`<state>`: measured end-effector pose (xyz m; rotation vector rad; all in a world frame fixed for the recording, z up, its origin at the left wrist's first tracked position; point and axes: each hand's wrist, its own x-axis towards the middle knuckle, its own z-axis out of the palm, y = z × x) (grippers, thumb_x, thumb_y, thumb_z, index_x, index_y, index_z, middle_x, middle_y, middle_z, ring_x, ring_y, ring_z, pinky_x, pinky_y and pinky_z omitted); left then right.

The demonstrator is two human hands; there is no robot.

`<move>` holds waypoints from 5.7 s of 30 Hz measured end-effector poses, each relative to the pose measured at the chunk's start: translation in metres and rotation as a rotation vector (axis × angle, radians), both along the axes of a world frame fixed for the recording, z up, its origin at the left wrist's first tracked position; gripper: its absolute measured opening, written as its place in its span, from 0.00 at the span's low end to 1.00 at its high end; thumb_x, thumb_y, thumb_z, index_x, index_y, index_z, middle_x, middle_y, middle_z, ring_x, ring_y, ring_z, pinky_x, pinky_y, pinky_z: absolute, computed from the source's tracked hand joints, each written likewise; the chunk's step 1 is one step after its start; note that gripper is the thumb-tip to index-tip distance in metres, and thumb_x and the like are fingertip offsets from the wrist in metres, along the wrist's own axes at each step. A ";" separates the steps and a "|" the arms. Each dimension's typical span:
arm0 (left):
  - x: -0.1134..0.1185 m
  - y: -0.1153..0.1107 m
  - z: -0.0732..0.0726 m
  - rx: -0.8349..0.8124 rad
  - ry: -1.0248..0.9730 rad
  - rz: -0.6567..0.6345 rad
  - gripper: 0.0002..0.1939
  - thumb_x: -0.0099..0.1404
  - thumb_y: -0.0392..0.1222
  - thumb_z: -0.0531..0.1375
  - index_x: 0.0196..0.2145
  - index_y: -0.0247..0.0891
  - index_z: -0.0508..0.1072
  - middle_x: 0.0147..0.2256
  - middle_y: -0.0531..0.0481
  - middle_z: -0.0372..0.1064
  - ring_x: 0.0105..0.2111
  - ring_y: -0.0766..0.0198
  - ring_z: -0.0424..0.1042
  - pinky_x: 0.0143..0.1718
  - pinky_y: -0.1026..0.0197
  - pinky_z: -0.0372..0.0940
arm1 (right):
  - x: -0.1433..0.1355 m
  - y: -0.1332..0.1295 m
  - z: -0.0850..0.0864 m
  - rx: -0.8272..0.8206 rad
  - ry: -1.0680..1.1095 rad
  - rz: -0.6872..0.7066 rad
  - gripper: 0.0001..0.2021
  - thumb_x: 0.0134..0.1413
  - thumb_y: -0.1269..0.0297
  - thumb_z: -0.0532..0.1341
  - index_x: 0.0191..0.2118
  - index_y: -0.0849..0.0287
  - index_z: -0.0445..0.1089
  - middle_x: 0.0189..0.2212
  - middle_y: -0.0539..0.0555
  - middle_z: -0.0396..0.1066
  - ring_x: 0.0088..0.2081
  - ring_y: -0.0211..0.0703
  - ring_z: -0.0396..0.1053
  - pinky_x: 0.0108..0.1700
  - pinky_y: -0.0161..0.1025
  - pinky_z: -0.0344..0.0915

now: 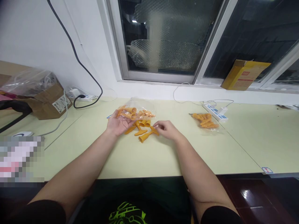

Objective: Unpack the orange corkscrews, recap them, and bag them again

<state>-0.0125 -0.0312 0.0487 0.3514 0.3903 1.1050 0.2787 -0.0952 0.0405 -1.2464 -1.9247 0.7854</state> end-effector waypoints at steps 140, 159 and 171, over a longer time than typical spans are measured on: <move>0.014 -0.016 0.001 0.081 0.018 0.015 0.31 0.71 0.57 0.54 0.63 0.35 0.65 0.55 0.35 0.75 0.55 0.38 0.76 0.54 0.35 0.72 | -0.004 0.007 -0.005 0.015 -0.102 -0.271 0.11 0.46 0.69 0.61 0.38 0.55 0.73 0.35 0.51 0.69 0.34 0.44 0.66 0.41 0.41 0.62; 0.023 -0.014 -0.007 0.109 0.049 0.075 0.25 0.71 0.57 0.54 0.57 0.40 0.72 0.50 0.40 0.78 0.48 0.46 0.79 0.48 0.43 0.76 | -0.012 -0.006 0.018 -0.316 0.875 0.124 0.23 0.52 0.47 0.67 0.49 0.57 0.76 0.41 0.58 0.80 0.37 0.45 0.76 0.43 0.44 0.76; 0.024 -0.017 -0.004 0.114 0.047 0.093 0.22 0.72 0.57 0.54 0.55 0.41 0.72 0.46 0.41 0.78 0.43 0.51 0.80 0.40 0.50 0.77 | -0.013 -0.006 0.013 -0.153 0.697 -0.032 0.18 0.50 0.63 0.71 0.47 0.53 0.71 0.42 0.54 0.80 0.38 0.44 0.76 0.36 0.41 0.76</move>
